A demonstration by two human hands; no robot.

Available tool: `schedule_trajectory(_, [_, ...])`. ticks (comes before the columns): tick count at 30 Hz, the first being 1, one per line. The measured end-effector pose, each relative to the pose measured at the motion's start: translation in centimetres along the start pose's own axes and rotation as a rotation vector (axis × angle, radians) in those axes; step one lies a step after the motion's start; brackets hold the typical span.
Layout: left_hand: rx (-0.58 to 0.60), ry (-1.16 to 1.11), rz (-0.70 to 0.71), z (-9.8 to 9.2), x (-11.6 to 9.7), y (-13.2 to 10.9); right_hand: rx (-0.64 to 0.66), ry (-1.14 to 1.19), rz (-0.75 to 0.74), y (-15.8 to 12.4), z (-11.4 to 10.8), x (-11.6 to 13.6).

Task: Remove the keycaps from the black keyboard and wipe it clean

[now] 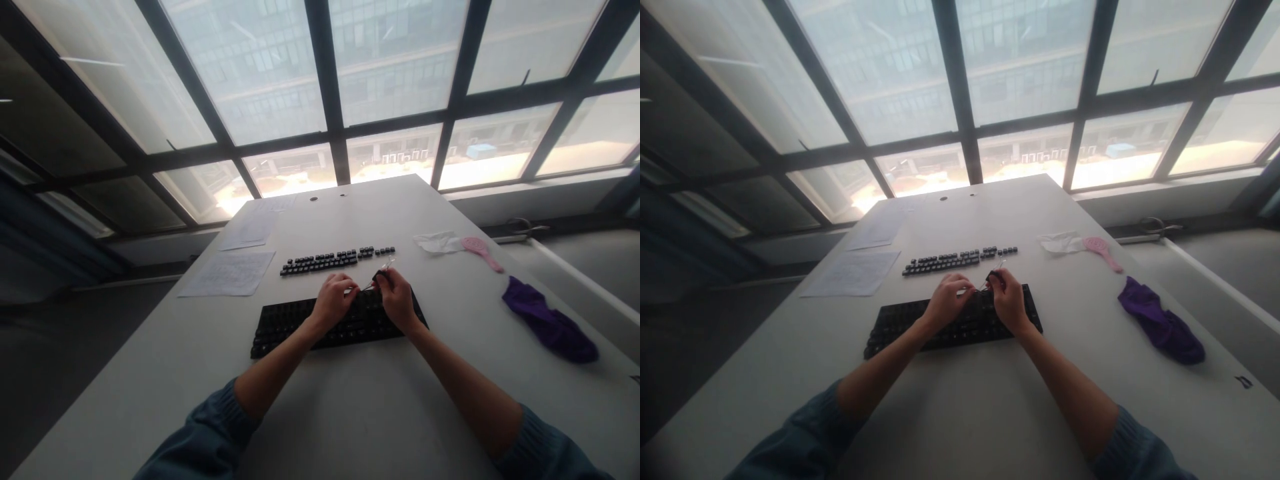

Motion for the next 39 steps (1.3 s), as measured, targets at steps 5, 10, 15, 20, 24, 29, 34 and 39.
schedule_trajectory(5, [-0.017,-0.098,-0.057,1.7,-0.4,-2.0,0.113,-0.126,-0.041,-0.5,0.2,-0.4])
schedule_trajectory(10, [-0.029,-0.137,-0.057,2.1,-0.5,-2.4,0.179,-0.155,-0.049,-0.4,0.9,-0.8])
schedule_trajectory(15, [0.073,-0.109,-0.025,3.1,-1.2,-2.3,-0.007,-0.048,0.032,0.7,-1.1,-2.0])
schedule_trajectory(20, [0.134,-0.107,-0.031,4.4,-0.8,-1.9,-0.041,0.040,0.110,0.9,-1.6,-2.9])
schedule_trajectory(24, [0.147,-0.128,-0.024,5.0,-0.8,-1.6,-0.032,0.058,0.127,0.9,-1.5,-3.1])
schedule_trajectory(29, [0.142,-0.138,0.007,4.8,-1.7,-2.0,-0.031,0.091,0.141,0.9,-1.3,-3.6])
schedule_trajectory(34, [0.137,-0.115,0.023,4.9,-2.4,-2.5,-0.016,0.083,0.143,0.8,-1.0,-3.8])
schedule_trajectory(39, [0.011,-0.187,-0.022,3.7,-1.6,-2.4,-0.020,0.089,0.150,0.8,-1.2,-3.9])
Point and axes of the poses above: each hand's wrist, its own y-axis towards the middle knuckle, its own z-axis out of the palm, x = y × z, the point moved 10 cm from there along y, towards the middle knuckle, and after that the axes turned 8 degrees about z, right-handed, at the moved point
